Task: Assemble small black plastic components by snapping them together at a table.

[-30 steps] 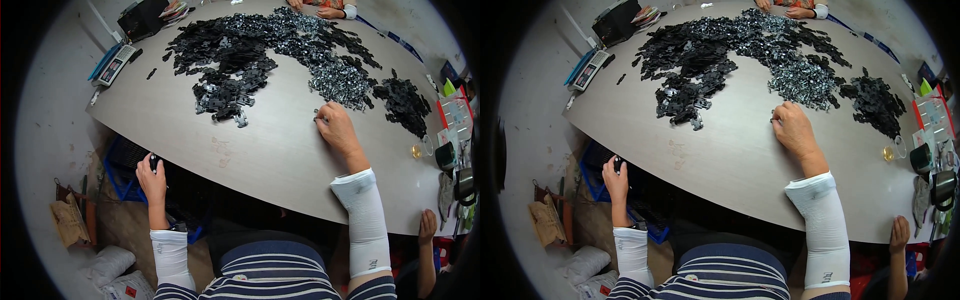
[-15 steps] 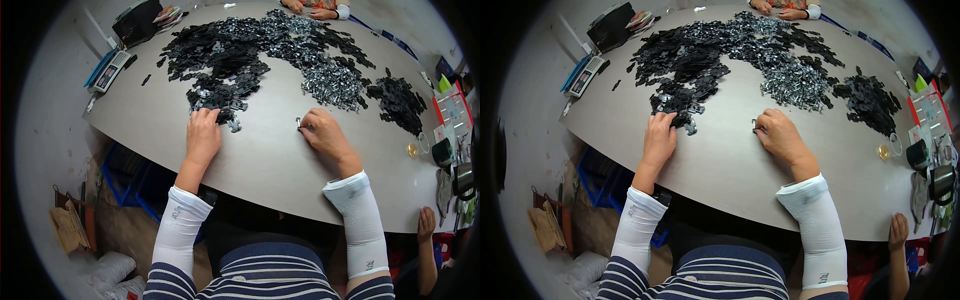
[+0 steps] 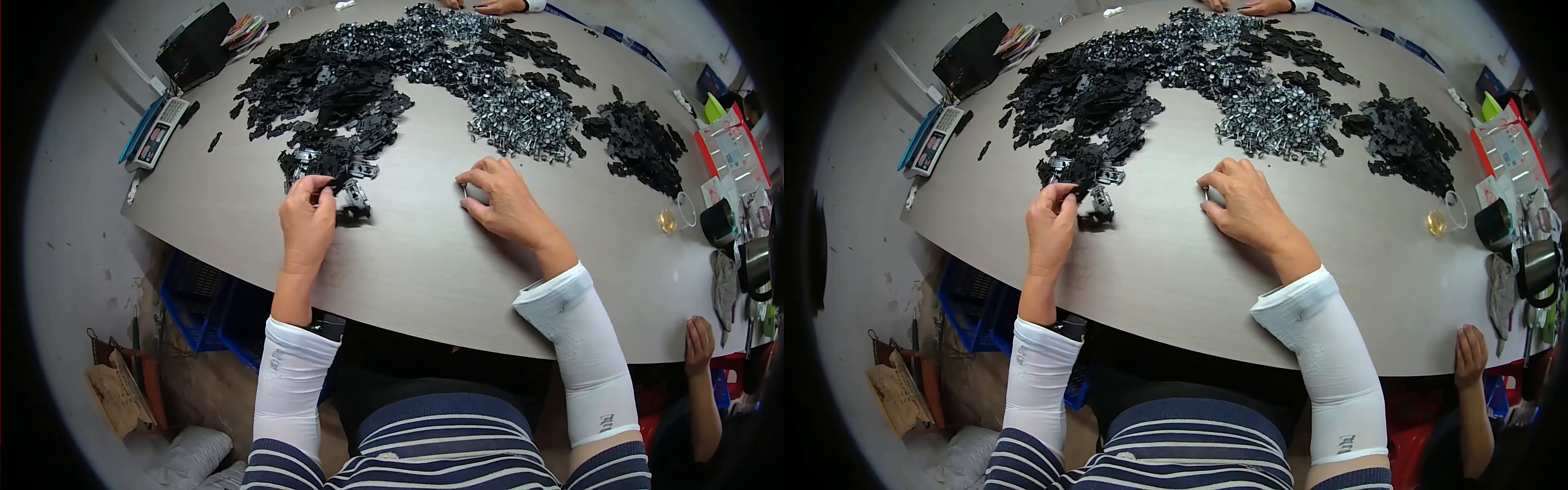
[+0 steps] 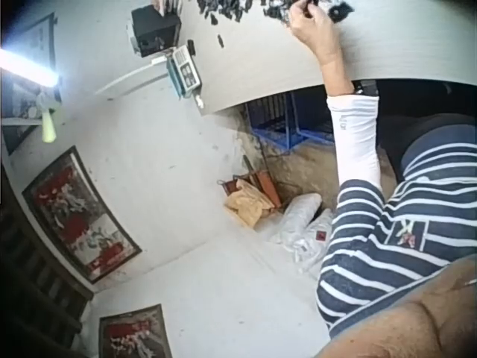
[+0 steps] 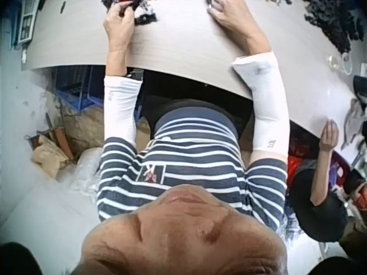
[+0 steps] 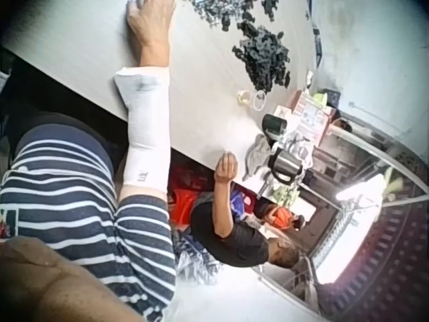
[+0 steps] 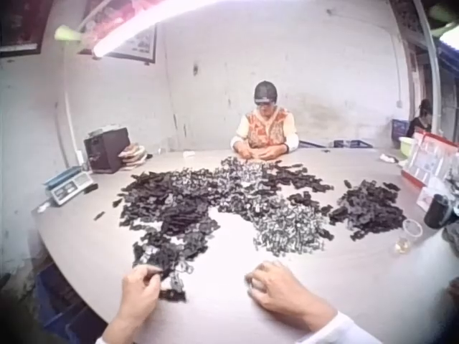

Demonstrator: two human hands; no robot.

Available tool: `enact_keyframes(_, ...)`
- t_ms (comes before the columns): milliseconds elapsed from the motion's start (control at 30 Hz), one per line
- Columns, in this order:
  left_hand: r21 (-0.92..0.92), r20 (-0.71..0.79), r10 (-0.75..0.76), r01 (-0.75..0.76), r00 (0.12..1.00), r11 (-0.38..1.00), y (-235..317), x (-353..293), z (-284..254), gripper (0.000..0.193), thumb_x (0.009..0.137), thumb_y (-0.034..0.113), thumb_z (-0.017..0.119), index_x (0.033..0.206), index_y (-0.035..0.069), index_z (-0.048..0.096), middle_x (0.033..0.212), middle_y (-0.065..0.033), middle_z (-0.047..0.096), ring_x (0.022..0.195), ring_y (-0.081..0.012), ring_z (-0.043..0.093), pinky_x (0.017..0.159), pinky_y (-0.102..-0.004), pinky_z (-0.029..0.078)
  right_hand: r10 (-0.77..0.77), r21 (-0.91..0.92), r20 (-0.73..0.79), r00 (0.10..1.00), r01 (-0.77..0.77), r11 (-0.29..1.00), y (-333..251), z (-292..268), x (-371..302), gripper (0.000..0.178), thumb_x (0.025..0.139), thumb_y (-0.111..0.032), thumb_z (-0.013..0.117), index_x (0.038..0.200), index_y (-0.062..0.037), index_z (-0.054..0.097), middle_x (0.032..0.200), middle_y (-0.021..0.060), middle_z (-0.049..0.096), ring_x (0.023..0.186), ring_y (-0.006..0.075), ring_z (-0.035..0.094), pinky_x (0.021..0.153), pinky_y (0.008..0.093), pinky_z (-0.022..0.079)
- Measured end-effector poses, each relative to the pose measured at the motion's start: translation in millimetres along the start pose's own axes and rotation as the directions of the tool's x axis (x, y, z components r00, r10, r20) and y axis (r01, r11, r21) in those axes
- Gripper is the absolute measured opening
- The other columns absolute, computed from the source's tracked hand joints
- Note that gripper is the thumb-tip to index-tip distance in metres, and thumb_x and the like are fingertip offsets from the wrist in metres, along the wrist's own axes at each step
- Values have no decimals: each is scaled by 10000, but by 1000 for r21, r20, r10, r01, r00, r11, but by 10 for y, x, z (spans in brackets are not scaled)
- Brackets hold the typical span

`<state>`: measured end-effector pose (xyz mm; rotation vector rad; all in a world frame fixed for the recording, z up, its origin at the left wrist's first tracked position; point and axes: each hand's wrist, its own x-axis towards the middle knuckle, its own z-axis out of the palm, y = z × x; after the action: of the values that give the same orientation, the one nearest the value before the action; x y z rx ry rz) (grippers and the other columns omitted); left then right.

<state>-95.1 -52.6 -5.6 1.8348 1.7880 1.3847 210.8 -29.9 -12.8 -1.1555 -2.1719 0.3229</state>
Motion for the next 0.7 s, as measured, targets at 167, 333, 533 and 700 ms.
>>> enact_keyframes(167, -428, 295, -302, 408, 906, 806, 323, -66, 280, 176, 955, 78, 570, 1093, -20, 618, 969, -57, 662, 791, -108, 650, 662, -220, 541, 61, -16, 49, 997, -60, 998, 12, 1, -4, 266, 791, -110, 705, 1044, -35, 671, 992, 94, 606, 993, 261, 533, 914, 359, 436)
enact_keyframes(333, -559, 444, -321, 539, 836, 630, 523, -162, 463, 210, 940, 82, 590, 1134, 5, 613, 997, -32, 634, 809, -74, 588, 678, -218, 511, -7, 146, -68, 998, 17, 989, -184, -28, 49, 275, 765, -98, 725, 1028, -48, 666, 977, 100, 619, 977, 276, 560, 893, 357, 465)
enact_keyframes(533, -581, 541, -279, 592, 794, 559, 692, -221, 576, 249, 921, 65, 590, 1156, -15, 608, 1026, -56, 642, 852, -89, 606, 694, -230, 524, -170, 118, -123, 978, 185, 976, -319, -27, 70, 351, 770, -39, 740, 1110, -58, 659, 1050, 106, 630, 953, 256, 609, 829, 350, 514)
enact_keyframes(700, -564, 631, -260, 662, 731, 494, 689, -225, 603, 311, 893, 42, 584, 1192, -44, 600, 1043, -74, 648, 858, -102, 614, 714, -240, 533, -68, 241, -76, 995, 85, 967, -273, 30, 50, 369, 770, -18, 731, 1129, -50, 654, 1054, 100, 631, 867, 220, 635, 745, 319, 541)
